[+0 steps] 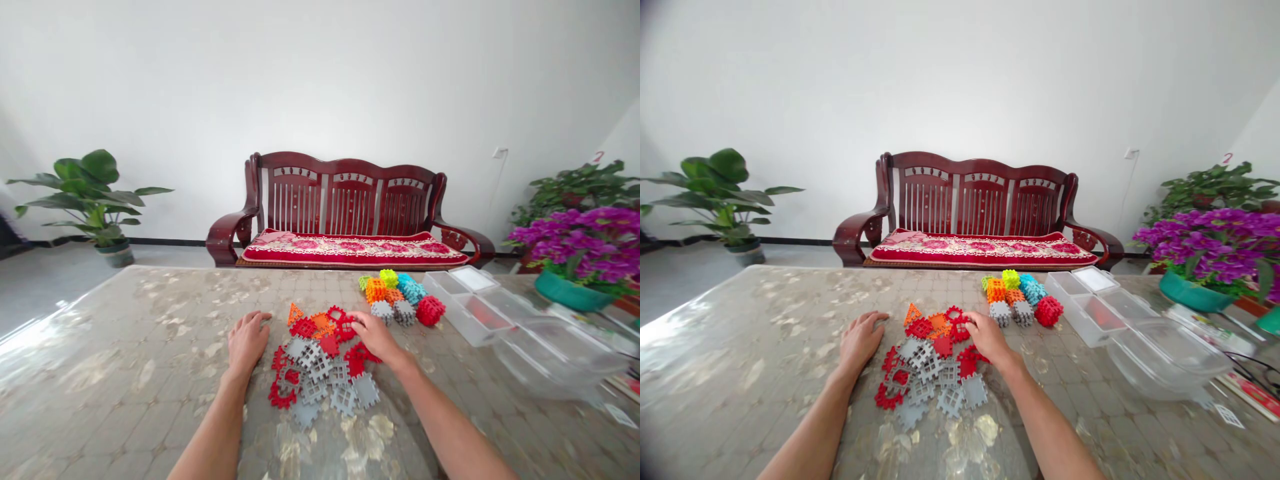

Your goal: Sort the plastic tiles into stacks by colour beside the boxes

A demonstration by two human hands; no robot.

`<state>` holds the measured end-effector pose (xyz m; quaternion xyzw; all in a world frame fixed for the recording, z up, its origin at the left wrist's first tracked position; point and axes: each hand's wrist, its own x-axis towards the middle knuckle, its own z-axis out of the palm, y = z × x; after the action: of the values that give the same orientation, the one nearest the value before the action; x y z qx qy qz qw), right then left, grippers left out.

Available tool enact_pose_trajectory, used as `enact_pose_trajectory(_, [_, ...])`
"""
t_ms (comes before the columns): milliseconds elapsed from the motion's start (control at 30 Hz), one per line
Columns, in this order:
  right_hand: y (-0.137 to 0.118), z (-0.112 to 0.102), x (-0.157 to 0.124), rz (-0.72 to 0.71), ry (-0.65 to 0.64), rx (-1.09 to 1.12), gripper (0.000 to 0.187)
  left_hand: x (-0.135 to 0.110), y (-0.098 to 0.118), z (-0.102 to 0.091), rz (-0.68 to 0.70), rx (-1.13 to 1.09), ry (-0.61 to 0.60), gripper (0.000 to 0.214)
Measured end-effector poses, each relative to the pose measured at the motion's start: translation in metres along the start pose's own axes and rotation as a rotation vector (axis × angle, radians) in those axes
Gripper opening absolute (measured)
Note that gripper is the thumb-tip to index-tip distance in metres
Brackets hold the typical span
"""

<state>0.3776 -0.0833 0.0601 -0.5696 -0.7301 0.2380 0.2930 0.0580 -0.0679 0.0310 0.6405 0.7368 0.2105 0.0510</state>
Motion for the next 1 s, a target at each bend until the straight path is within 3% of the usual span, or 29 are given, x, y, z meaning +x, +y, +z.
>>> enact_pose_trajectory(233, [0.018, 0.003, 0.0, 0.075, 0.004, -0.095, 0.042, -0.001, 0.001, -0.002, -0.009, -0.013, -0.012, 0.041])
enact_pose_trajectory(433, [0.01, 0.018, -0.014, 0.046, 0.049, -0.245, 0.059, -0.001, 0.001, -0.003, -0.011, -0.013, -0.017, 0.041])
enact_pose_trajectory(700, [-0.004, 0.021, -0.017, 0.099, 0.058, -0.325, 0.06, 0.001, -0.001, 0.0, 0.001, 0.011, -0.019, 0.042])
enact_pose_trajectory(900, [-0.005, 0.021, -0.023, 0.103, 0.126, -0.178, 0.07, 0.003, -0.002, 0.0, 0.008, 0.035, -0.034, 0.042])
enact_pose_trajectory(1000, [0.005, 0.002, -0.026, 0.076, 0.257, -0.034, 0.074, 0.003, -0.003, 0.001, 0.004, 0.04, -0.033, 0.042])
